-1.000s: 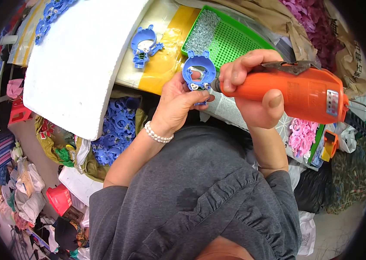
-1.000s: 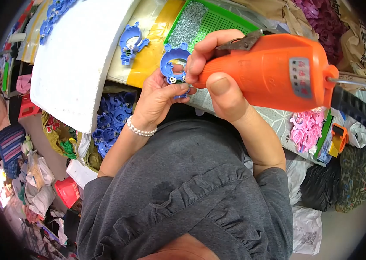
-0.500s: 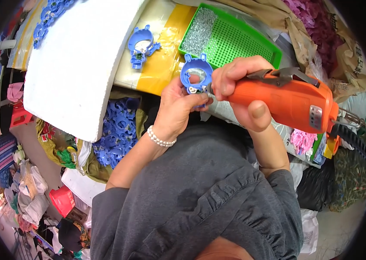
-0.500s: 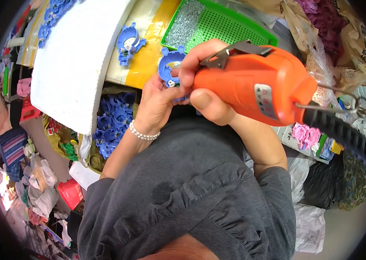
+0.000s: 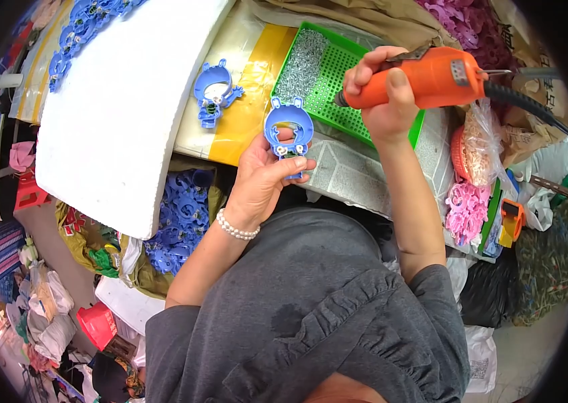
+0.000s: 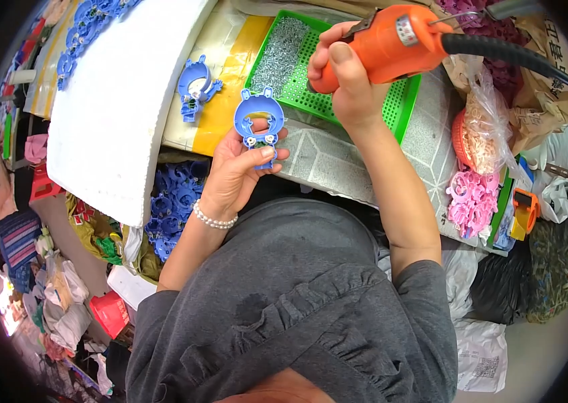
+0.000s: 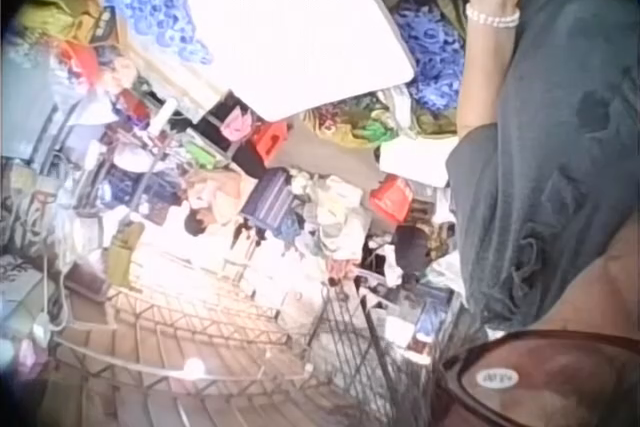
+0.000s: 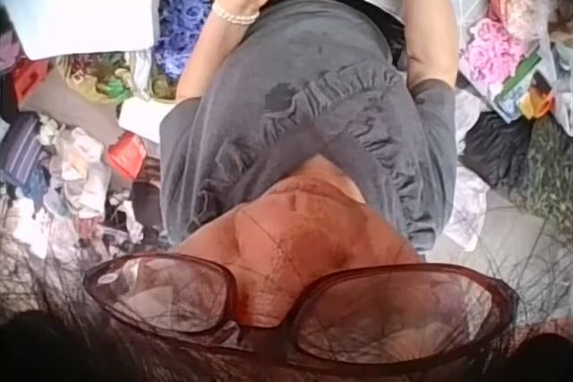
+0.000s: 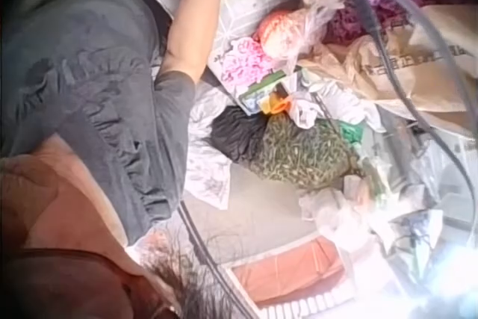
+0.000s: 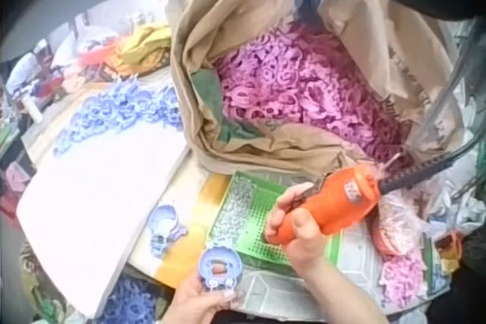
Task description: Assembling blue plastic toy components using an electric screwdriver.
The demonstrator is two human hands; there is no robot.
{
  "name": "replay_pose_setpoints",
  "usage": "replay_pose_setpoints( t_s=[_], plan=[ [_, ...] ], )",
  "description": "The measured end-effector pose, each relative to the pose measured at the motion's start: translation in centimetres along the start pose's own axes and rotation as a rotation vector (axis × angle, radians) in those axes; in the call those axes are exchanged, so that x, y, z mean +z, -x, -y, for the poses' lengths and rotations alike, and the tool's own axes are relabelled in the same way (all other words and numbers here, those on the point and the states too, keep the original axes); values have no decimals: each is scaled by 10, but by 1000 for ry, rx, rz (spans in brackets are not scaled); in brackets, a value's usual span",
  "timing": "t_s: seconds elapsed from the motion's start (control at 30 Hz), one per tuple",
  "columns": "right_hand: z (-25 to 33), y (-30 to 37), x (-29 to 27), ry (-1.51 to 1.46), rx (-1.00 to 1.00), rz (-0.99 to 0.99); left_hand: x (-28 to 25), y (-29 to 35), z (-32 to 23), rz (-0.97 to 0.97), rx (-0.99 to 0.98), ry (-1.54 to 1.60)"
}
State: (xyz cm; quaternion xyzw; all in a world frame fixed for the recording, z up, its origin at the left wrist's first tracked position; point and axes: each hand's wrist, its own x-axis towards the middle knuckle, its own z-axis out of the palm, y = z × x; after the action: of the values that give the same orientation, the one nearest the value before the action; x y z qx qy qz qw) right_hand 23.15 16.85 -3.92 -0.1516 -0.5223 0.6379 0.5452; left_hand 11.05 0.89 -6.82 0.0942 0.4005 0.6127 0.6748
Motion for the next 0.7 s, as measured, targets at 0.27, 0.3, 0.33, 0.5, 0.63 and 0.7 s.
replay_pose_setpoints(
  t_s=[0.27, 0.3, 0.33, 0.5, 0.63, 0.7],
  plan=[
    [-11, -4, -2, 20, -12, -28, 4, -2, -1, 1, -27, -22],
    [-10, -3, -3, 72, 27, -25, 5, -2, -1, 12, -36, -28],
    [-10, -2, -3, 123, 65, -22, 5, -2, -1, 11, -36, -28],
    [-11, -2, -2, 128, 68, -40, 7, 0, -3, 6, -43, -30],
    [-10, -2, 0, 144, 75, -52, 4, 0, -2, 27, -63, -10],
    [-9, -2, 0, 127, 75, -45, 4, -1, -1, 31, -71, -17]
  ],
)
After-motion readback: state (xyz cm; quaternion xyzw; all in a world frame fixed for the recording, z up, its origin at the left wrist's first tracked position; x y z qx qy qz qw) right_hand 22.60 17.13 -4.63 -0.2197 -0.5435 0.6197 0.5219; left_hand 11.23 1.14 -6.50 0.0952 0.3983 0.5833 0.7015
